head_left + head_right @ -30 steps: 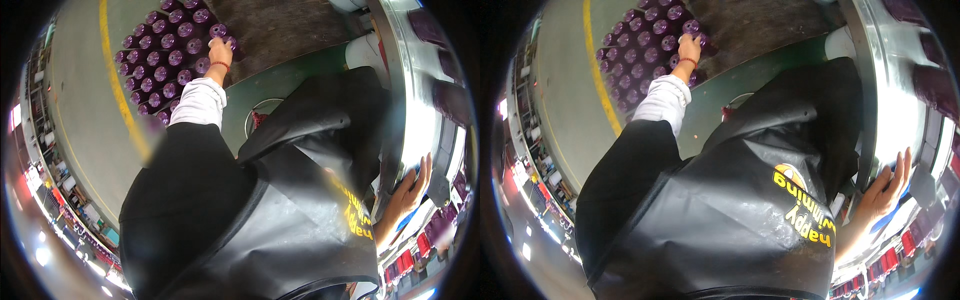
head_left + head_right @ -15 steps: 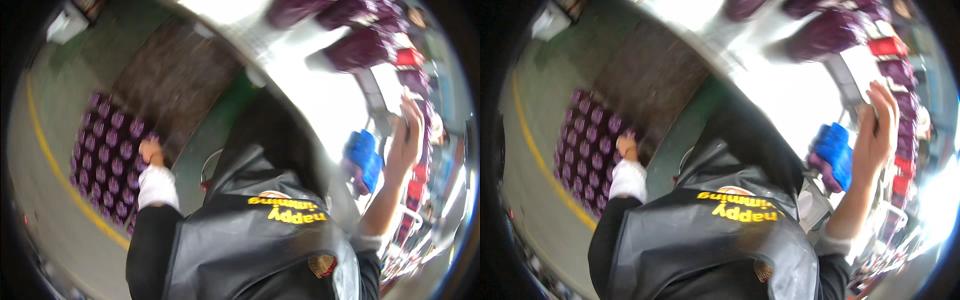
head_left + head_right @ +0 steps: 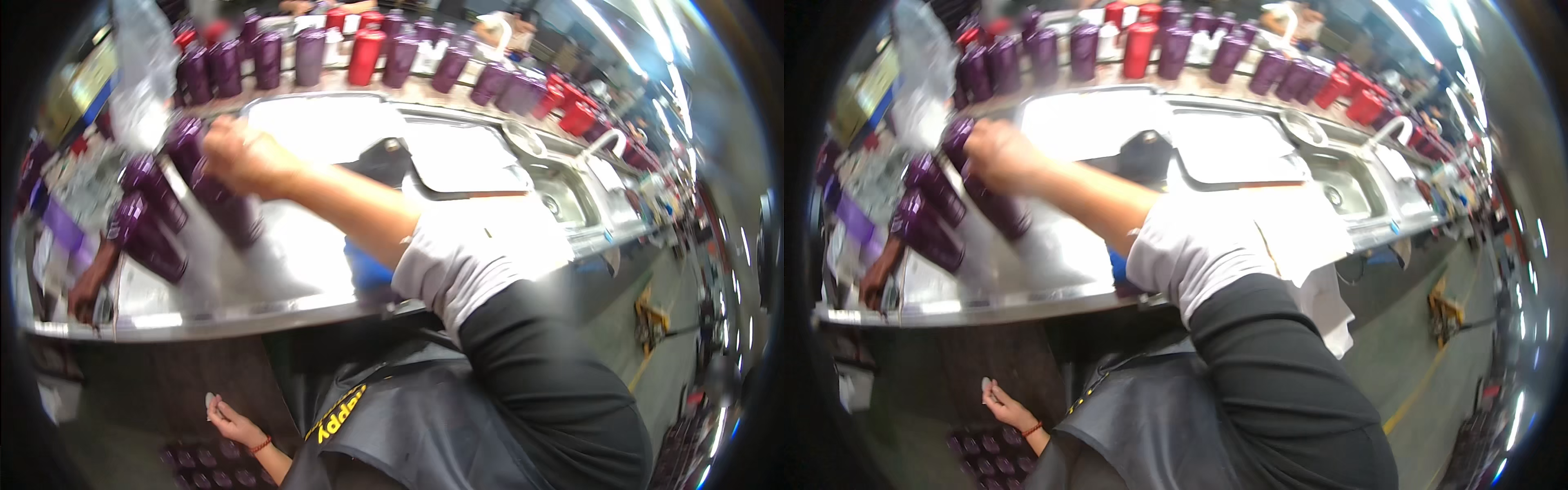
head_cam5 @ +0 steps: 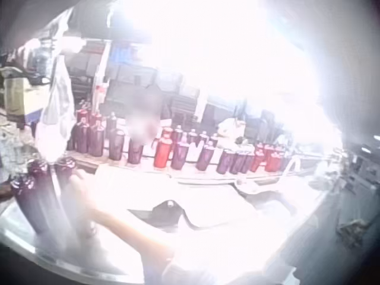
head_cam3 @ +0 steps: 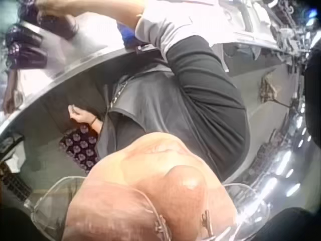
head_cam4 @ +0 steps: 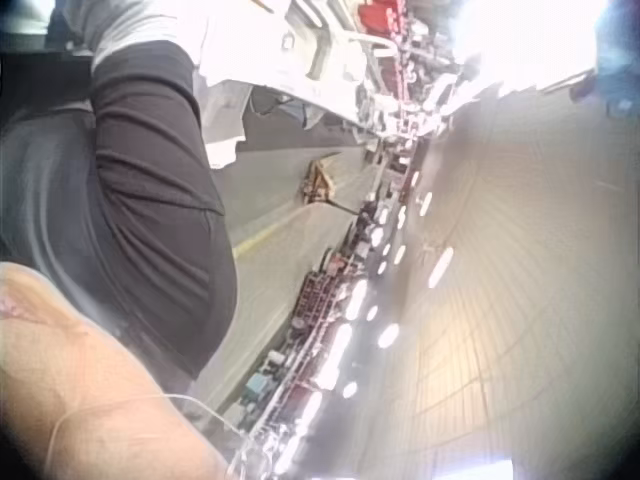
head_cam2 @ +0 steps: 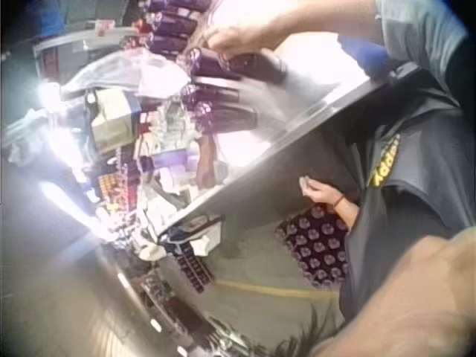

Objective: The person applies adhesive labels to purple plastic bottles using a small wooden stick and a green plastic scraper. They smooth the labels onto the bottle surface, peel off backing material, and place finished bottles on a metal tray.

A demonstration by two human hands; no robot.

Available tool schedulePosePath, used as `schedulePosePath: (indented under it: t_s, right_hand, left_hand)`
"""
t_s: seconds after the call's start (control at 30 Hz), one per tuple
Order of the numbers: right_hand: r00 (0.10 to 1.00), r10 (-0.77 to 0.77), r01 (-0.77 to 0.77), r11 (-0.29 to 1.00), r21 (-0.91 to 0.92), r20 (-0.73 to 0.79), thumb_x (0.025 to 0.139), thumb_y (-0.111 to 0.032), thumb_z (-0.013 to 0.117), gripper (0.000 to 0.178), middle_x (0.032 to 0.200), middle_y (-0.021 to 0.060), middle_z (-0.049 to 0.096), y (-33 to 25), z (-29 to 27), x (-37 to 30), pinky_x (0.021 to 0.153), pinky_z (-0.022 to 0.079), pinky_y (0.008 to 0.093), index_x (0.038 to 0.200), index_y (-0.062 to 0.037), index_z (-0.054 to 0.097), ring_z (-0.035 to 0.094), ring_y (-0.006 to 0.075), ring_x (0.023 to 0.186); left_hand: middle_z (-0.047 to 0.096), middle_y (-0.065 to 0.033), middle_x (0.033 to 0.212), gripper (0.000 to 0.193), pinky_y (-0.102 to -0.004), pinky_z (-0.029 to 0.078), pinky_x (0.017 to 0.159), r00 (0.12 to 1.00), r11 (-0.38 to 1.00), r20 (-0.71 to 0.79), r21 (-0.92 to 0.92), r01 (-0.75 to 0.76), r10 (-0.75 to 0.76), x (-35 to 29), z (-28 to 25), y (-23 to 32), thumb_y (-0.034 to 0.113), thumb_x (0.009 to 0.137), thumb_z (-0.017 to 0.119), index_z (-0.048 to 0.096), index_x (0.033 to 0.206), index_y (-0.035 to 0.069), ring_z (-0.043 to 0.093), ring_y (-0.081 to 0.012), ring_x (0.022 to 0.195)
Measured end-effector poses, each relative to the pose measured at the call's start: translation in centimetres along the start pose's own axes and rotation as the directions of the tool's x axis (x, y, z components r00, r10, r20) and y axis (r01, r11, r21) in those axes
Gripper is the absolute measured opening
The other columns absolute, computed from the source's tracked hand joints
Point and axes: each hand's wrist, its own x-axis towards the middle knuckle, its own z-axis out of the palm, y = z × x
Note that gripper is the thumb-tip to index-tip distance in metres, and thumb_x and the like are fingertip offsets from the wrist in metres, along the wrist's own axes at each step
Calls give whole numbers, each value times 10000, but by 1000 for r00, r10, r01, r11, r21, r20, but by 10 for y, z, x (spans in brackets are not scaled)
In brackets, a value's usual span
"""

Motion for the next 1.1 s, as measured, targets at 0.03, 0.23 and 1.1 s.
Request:
schedulePosePath:
  t_s: [0.03, 0.23, 1.1]
  right_hand:
    - [997, -71, 73, 996, 41, -42, 782, -140, 709, 189, 980, 199, 619, -2, -3, -12, 835, 517, 493, 873, -7, 610, 598, 410, 973]
    - [988, 25, 17, 965, 262, -154, 822, -155, 761, 211, 922, 145, 591, -46, -90, -45, 778, 512, 427, 847, -20, 601, 606, 355, 911]
    - [566, 804, -728, 386, 566, 180, 1077, -334, 466, 483, 1295, 163, 611, 46, -156, -233, 1022, 445, 334, 1367, 43, 553, 582, 239, 1195]
  left_hand:
    - [606, -223, 1314, 274, -385, 479, 1042, 984, 980, 59, -114, -162, 170, 22, 14, 45, 88, 1056, 485, 556, 1241, -101, 624, -294, 1166]
    - [470, -237, 1434, 767, -450, 371, 1130, 742, 719, 255, -562, -409, 620, 121, 97, 272, 438, 988, 586, 309, 1484, -79, 499, -325, 1324]
    - [688, -107, 989, 383, -270, 599, 732, 239, 534, 963, -268, 802, 125, 51, 295, 381, 331, 1002, 617, 573, 1175, -8, 699, -142, 817]
